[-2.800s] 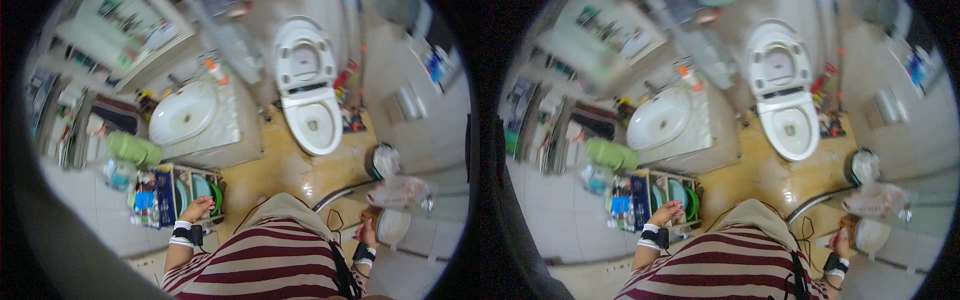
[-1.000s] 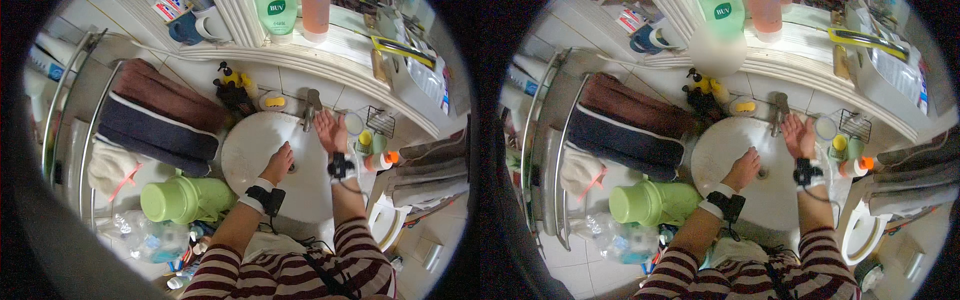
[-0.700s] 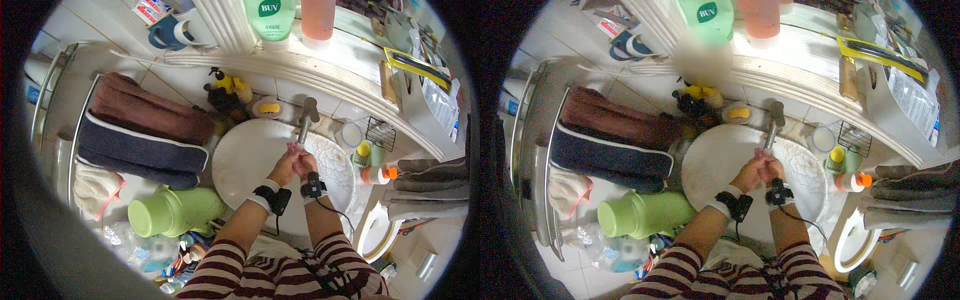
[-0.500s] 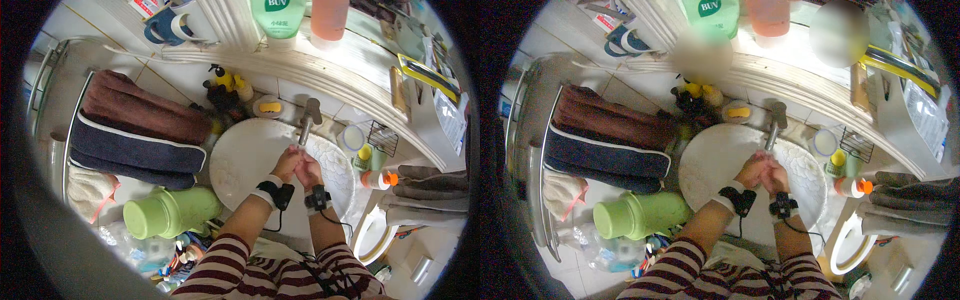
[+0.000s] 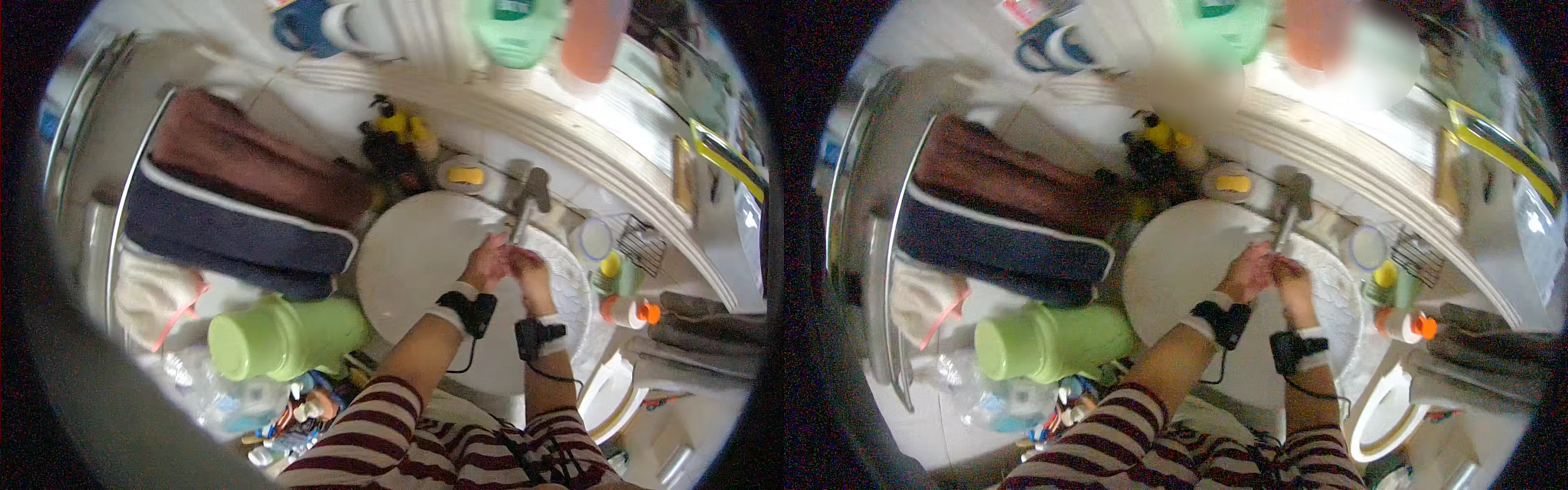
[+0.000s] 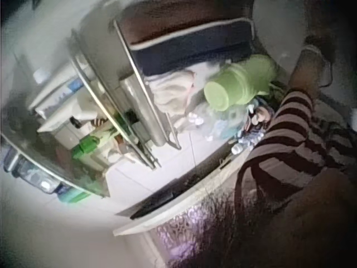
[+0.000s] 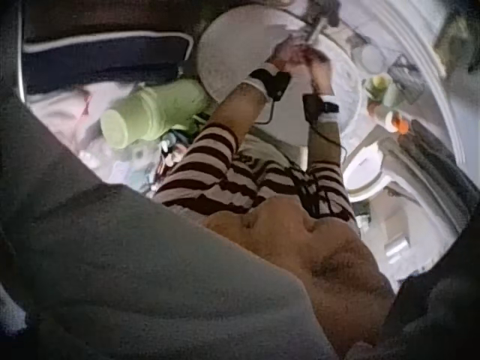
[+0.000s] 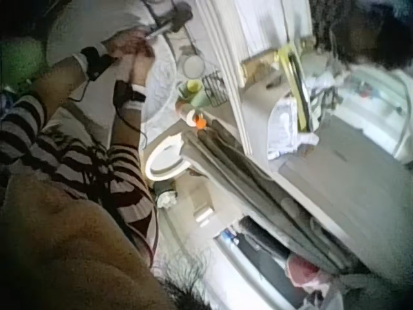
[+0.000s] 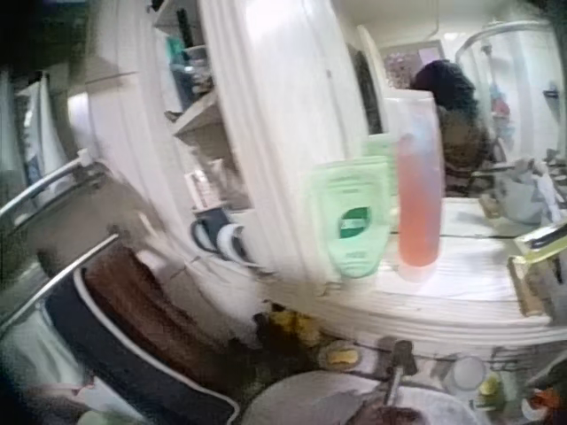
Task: The person washes a cleaning cloth, mops the floor in a living area, and then cleans the mop head in the sink.
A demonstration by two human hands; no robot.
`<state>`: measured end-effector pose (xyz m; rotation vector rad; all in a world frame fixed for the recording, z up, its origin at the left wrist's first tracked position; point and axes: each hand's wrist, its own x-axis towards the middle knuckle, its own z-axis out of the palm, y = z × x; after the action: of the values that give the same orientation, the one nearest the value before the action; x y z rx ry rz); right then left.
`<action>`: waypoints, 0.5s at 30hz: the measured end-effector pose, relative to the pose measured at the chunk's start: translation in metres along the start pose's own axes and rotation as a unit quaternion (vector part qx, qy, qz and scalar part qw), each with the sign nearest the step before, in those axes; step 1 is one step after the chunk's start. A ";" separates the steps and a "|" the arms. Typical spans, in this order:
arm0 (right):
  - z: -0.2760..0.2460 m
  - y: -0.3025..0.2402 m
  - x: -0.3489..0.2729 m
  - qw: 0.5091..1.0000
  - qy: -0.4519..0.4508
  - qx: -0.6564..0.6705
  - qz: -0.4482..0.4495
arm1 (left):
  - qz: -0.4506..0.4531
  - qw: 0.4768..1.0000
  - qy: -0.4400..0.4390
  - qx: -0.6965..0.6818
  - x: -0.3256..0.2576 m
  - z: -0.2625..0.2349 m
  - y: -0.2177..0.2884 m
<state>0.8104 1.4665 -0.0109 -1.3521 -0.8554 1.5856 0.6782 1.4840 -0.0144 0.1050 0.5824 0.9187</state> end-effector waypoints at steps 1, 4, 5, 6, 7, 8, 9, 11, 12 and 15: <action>-0.011 -0.002 -0.002 0.985 0.049 -0.084 -0.143 | 0.029 1.000 0.007 0.006 0.007 0.000 -0.007; 0.002 -0.078 -0.025 0.783 0.277 -0.433 -0.350 | -0.009 0.974 0.130 0.186 0.006 0.023 -0.007; 0.013 -0.103 -0.033 0.777 0.240 -0.423 -0.399 | -0.081 0.903 0.232 0.352 0.003 0.033 -0.002; 0.016 -0.108 -0.034 0.778 0.235 -0.419 -0.405 | -0.073 0.903 0.237 0.352 0.001 0.031 0.000; 0.016 -0.113 -0.033 0.762 0.166 -0.477 -0.406 | -0.069 0.771 0.211 0.596 0.000 0.024 0.001; 0.020 -0.115 -0.031 0.740 0.093 -0.528 -0.406 | -0.064 0.578 0.177 0.794 -0.003 0.010 0.001; 0.028 -0.112 -0.031 0.728 0.089 -0.564 -0.379 | 0.115 0.422 0.312 0.843 -0.007 -0.017 -0.026; 0.007 -0.101 -0.033 0.733 0.100 -0.573 -0.353 | 0.006 0.490 0.201 0.848 -0.020 0.022 -0.005; 0.006 -0.097 -0.036 0.741 0.100 -0.571 -0.339 | -0.101 0.538 0.102 0.830 -0.033 0.036 0.010; 0.013 -0.059 -0.037 0.852 0.123 -0.380 -0.337 | 0.158 0.627 0.166 0.744 -0.043 0.034 0.007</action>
<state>0.8098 1.4562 0.0587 -1.4759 -1.6658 0.5012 0.6707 1.4598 0.0345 1.6276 1.6127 0.5392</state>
